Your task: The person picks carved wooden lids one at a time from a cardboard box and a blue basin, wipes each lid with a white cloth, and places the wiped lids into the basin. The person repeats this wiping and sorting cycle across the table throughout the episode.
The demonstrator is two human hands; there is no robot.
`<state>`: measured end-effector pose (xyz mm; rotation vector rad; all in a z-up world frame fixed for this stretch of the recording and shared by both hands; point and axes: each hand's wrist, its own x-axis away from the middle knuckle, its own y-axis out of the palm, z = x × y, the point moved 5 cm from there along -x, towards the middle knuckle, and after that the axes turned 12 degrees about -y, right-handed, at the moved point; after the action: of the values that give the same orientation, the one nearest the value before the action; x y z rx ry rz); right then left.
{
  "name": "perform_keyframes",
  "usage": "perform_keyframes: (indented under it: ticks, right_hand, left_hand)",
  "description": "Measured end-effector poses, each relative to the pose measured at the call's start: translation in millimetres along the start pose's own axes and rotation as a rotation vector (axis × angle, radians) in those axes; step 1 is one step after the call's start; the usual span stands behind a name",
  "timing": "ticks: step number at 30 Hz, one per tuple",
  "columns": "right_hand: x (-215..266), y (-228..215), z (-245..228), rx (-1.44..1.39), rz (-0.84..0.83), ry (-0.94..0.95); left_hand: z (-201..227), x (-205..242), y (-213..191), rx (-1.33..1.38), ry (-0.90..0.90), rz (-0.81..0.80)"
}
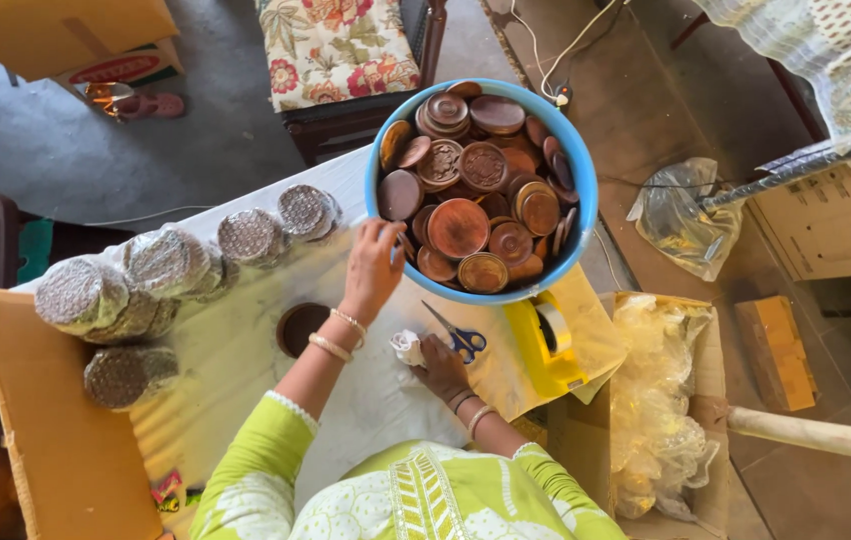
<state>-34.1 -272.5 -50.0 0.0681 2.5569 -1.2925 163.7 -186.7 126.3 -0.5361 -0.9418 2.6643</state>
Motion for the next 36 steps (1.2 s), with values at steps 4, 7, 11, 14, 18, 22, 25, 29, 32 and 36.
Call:
perform_keyframes:
  ticks: [4,7,11,14,18,22,25,29,32,36]
  right_hand:
    - [-2,-6,-3,-0.012,0.020,0.003]
    - [-2,-8,-4,-0.022,0.015,0.005]
    - [0,-4,-1,-0.026,-0.007,0.009]
    - [2,-2,3,-0.028,-0.017,0.011]
    - [4,4,7,-0.035,-0.028,0.016]
    - [7,6,8,-0.029,-0.041,0.024]
    - [6,5,7,-0.017,-0.041,0.018]
    - [5,4,7,-0.033,-0.037,0.028]
    - [6,3,8,-0.044,-0.034,0.037]
    - [5,4,8,-0.060,-0.044,0.045]
  left_hand:
    - [-25,-37,31,-0.077,-0.010,0.015]
    - [-41,-59,54,-0.165,-0.035,0.029]
    - [-40,-81,57,-0.290,-0.172,-0.029]
    - [-43,-90,52,-0.243,-0.273,-0.098]
    - [-86,-96,55,0.245,-0.401,-0.060]
    - [-77,-95,32,0.635,-0.493,-0.086]
    - [-47,-85,19,0.798,-0.505,-0.176]
    - [-25,-57,32,0.355,-0.313,-0.250]
    - [-17,-38,45,0.058,-0.251,-0.275]
    - [-17,-30,57,-0.156,-0.154,-0.222]
